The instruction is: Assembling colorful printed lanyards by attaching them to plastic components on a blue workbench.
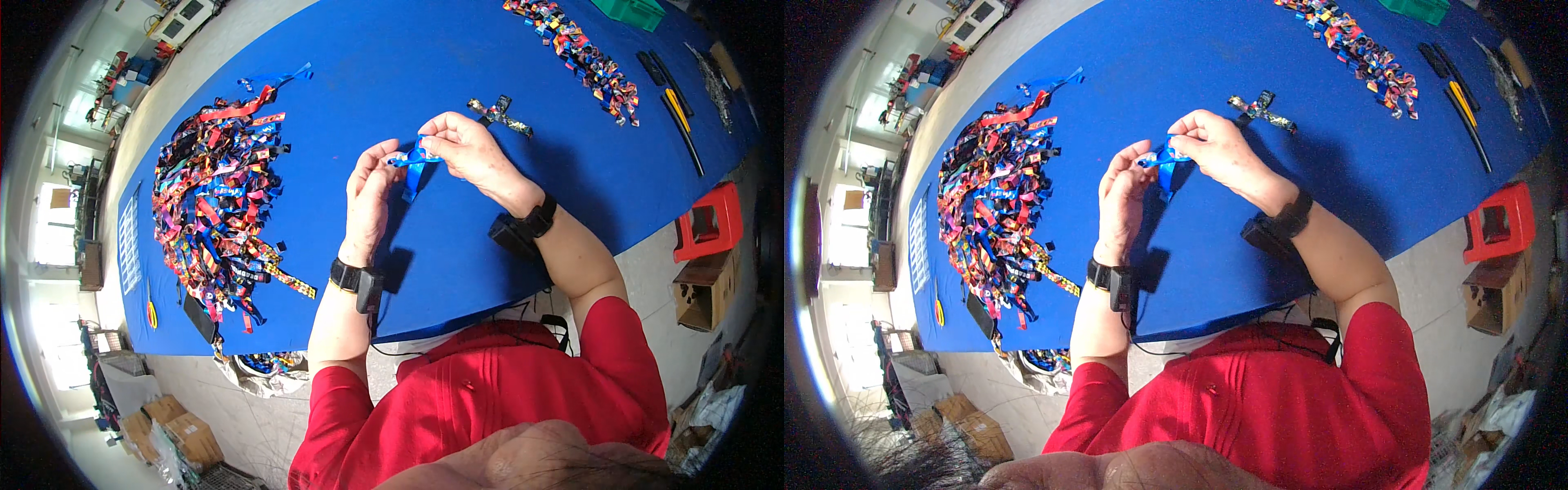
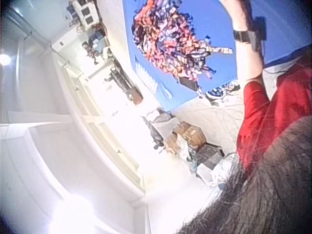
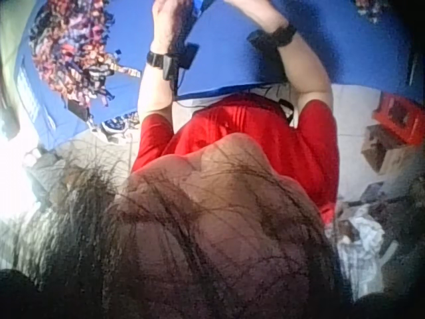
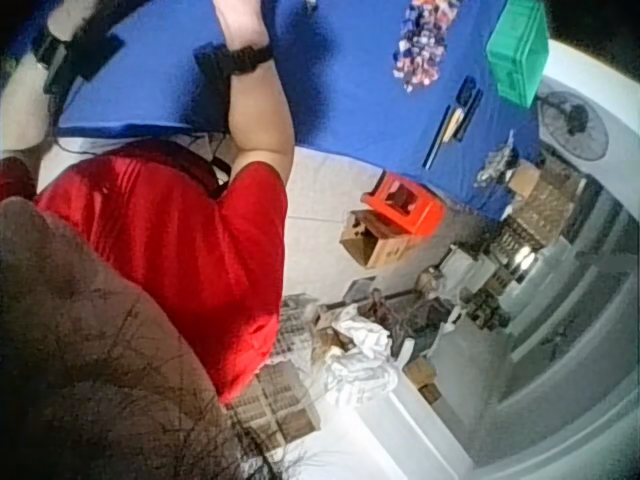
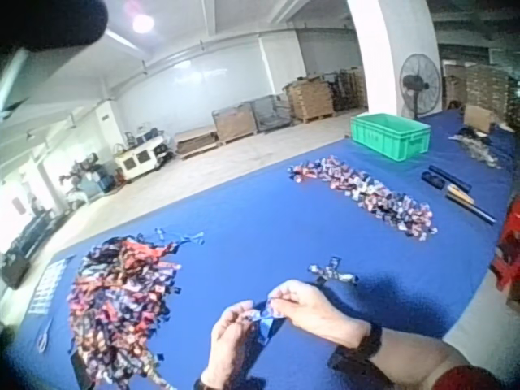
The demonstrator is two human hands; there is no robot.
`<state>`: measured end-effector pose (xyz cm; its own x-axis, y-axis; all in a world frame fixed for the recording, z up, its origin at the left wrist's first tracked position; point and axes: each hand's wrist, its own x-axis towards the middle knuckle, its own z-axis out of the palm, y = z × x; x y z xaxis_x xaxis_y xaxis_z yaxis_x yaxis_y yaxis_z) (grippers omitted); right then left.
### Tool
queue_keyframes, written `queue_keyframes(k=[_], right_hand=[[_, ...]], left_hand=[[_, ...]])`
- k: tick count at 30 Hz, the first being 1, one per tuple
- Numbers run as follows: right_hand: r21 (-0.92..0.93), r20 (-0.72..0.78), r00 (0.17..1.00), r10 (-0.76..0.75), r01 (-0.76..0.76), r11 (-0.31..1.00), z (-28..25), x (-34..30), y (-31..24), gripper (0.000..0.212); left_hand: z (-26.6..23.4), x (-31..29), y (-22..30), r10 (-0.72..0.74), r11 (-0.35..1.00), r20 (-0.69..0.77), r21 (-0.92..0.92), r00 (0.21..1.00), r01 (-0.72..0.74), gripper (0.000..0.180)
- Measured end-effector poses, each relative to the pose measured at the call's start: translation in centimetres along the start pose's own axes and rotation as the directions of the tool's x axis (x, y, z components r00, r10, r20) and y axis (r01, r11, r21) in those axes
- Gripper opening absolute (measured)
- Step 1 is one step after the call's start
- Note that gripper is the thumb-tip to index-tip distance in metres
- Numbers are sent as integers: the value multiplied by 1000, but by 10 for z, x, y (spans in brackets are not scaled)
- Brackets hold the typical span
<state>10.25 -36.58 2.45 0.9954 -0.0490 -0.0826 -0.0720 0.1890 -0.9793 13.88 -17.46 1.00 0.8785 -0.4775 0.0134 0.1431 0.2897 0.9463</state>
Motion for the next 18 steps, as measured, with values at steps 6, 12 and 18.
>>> queue_keyframes(k=[6,12,18], right_hand=[[18,34,999,1,-2,1000,2,-3,1,13],[-31,70,998,1,1,1000,6,-2,4,12],[41,105,987,-124,121,992,5,2,14,13]], left_hand=[[9,-1,3,-85,995,40,48,996,83,35],[9,-2,-1,-69,996,42,60,997,66,28],[6,-2,1,-95,979,75,190,993,79,18]])
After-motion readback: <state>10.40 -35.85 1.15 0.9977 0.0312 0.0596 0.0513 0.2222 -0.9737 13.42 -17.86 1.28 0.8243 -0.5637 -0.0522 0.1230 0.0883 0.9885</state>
